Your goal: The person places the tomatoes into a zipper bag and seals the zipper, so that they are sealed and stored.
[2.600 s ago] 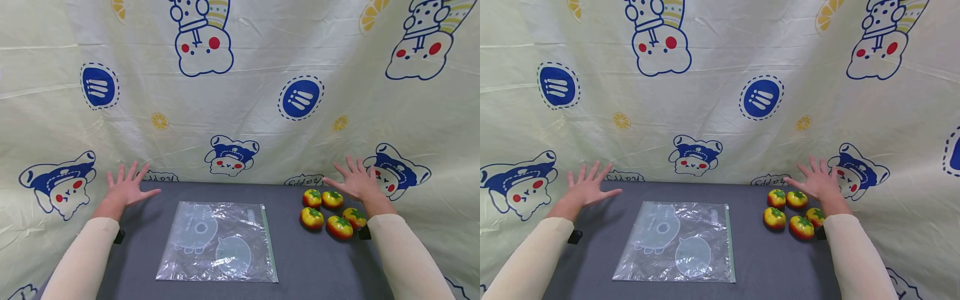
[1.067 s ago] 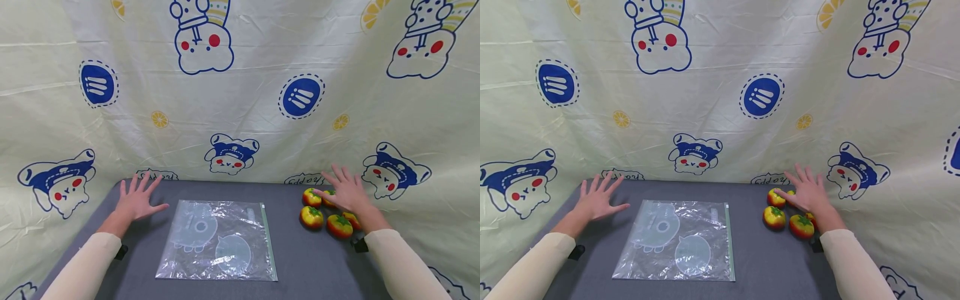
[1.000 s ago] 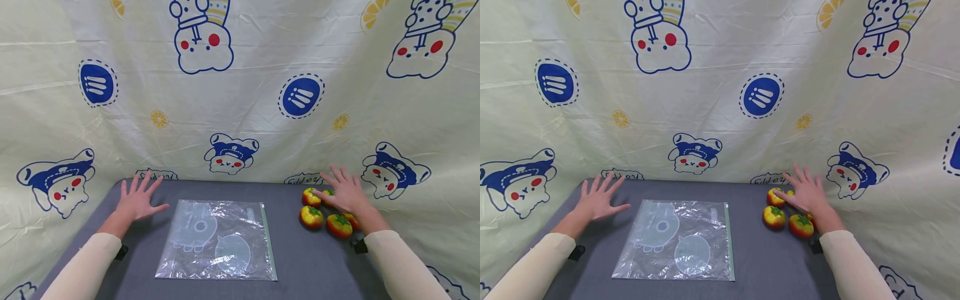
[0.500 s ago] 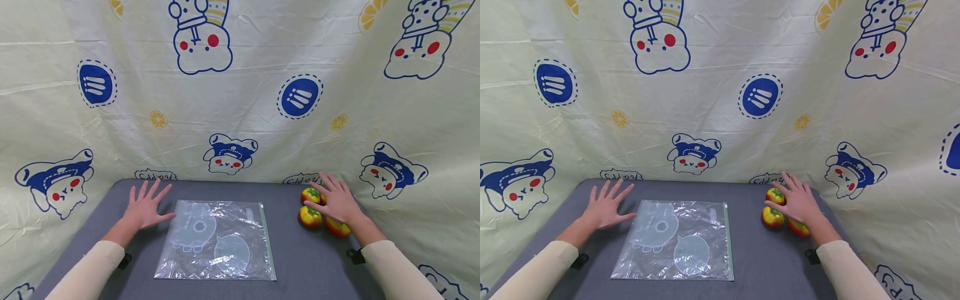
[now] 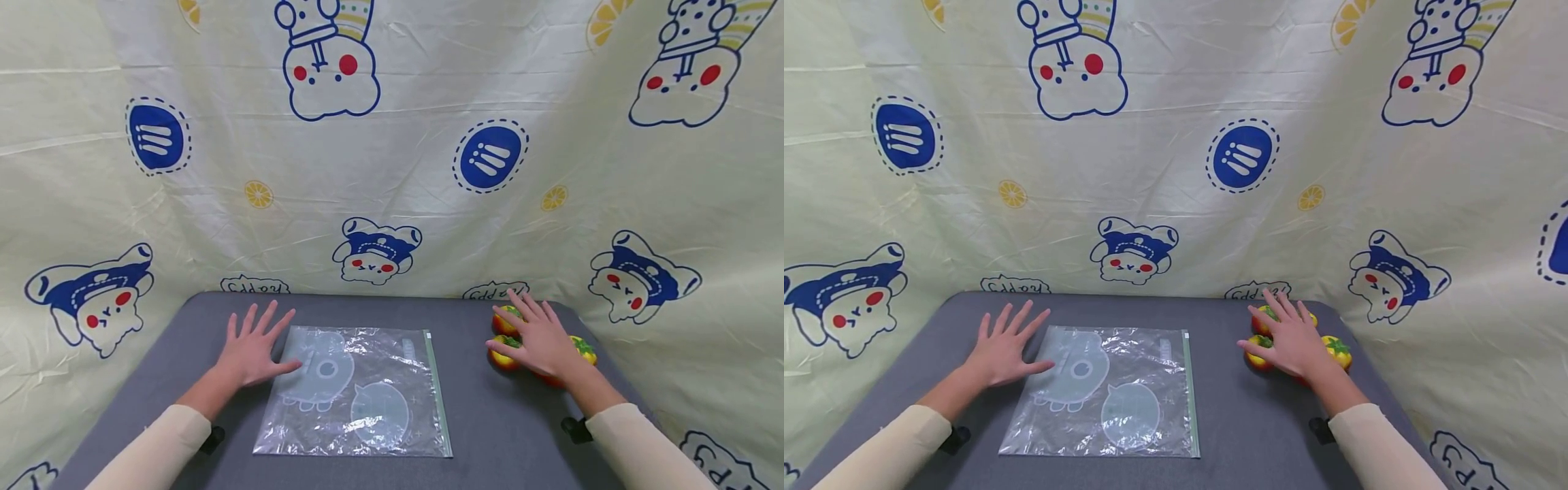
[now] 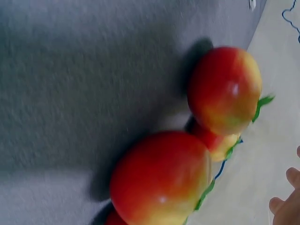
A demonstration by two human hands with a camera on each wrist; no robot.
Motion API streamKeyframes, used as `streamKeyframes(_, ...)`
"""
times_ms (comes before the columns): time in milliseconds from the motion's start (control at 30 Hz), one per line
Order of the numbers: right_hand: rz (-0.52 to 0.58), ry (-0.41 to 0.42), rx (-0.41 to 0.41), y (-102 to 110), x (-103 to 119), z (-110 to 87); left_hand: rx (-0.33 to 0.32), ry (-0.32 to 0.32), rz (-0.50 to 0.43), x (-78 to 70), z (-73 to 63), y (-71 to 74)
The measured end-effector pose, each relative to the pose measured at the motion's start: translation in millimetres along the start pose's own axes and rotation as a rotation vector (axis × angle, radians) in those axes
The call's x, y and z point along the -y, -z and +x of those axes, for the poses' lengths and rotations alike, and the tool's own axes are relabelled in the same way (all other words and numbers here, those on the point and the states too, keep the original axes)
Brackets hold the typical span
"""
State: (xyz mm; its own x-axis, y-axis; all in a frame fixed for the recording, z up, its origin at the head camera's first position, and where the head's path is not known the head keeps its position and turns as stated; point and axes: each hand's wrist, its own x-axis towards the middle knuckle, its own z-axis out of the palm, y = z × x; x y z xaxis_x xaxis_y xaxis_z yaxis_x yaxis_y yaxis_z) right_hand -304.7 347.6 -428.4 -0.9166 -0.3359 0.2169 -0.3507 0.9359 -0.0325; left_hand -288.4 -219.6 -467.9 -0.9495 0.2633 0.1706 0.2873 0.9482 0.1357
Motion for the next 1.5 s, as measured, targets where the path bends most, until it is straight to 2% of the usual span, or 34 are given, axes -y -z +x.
streamKeyframes(300,0.024,0.037,-0.018,-12,23,-6.6,0.008,-0.024,-0.040,-20.7,-5.7,-9.6)
streamKeyframes(600,0.042,0.077,0.010,-20,39,-11.2,0.039,-0.045,-0.087,-41.7,-10.8,-15.7)
streamKeyframes(900,0.040,0.112,0.021,-24,49,-15.3,0.063,-0.075,-0.108,-63.6,-12.6,-16.6)
streamKeyframes(1267,0.046,0.169,-0.024,-33,62,-21.3,0.108,-0.097,-0.130,-89.3,-14.4,-19.2)
streamKeyframes(1500,0.068,0.180,0.003,-35,70,-23.3,0.121,-0.127,-0.142,-104.5,-16.1,-23.2)
